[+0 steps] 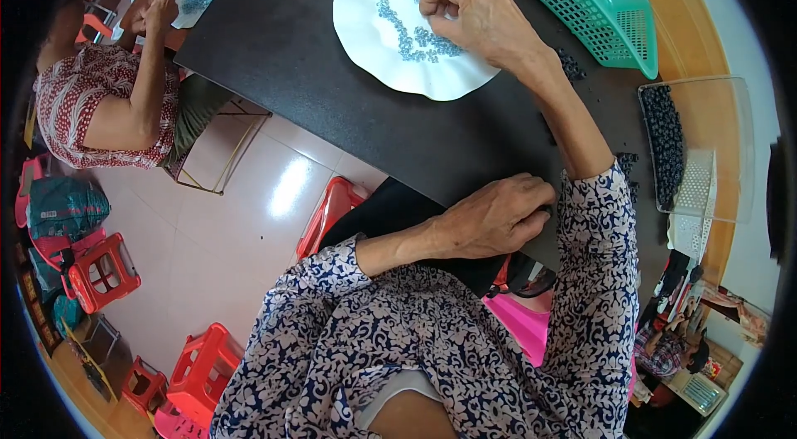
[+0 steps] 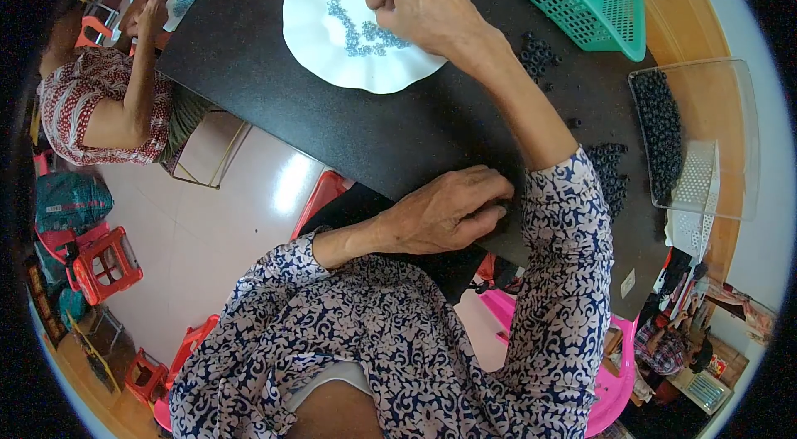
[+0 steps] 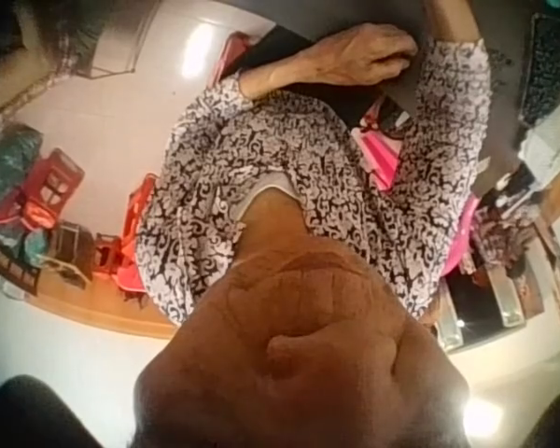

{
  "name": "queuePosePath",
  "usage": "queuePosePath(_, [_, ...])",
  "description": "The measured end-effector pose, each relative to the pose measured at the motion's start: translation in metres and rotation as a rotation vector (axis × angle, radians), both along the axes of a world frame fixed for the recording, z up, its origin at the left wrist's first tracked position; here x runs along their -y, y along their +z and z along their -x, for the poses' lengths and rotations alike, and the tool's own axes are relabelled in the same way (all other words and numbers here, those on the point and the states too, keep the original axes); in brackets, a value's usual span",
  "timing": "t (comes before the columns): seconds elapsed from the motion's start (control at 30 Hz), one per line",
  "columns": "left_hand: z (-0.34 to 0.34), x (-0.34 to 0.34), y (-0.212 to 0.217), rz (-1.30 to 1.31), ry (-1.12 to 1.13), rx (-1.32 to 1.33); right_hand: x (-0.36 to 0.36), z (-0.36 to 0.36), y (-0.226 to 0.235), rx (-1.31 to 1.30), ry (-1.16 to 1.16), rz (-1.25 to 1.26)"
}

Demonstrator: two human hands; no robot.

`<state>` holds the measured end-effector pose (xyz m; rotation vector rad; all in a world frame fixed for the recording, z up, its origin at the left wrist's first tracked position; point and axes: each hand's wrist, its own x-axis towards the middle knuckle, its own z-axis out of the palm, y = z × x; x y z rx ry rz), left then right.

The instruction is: The person is manually inserting small light-blue beads into black circular ring-like components.

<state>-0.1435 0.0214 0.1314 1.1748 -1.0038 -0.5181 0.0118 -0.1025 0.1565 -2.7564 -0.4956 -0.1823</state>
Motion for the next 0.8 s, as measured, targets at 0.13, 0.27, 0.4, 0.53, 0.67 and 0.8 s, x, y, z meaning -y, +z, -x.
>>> queuePosePath(0.13, [0.000, 0.003, 0.000, 0.014, 0.013, 0.008, 0.001, 0.001, 0.000, 0.025, 0.008, -0.037])
queuePosePath(0.27, [0.000, 0.003, 0.002, 0.012, 0.017, -0.002, 0.001, 0.010, 0.014, 0.000, -0.043, -0.191])
queuePosePath(0.4, [0.000, 0.004, 0.000, -0.011, 0.011, 0.037, 0.009, 0.022, 0.025, -0.072, -0.073, -0.291])
queuePosePath(0.53, [0.002, 0.004, 0.005, -0.003, 0.011, 0.003, 0.022, 0.049, 0.034, -0.192, -0.127, -0.565])
queuePosePath(0.67, [0.009, 0.009, 0.004, -0.131, 0.103, -0.176, 0.044, 0.095, 0.043, -0.263, -0.189, -0.805])
queuePosePath(0.8, [0.009, 0.021, -0.007, 0.039, 0.172, -0.548, 0.073, 0.150, 0.042, -0.287, -0.211, -0.968])
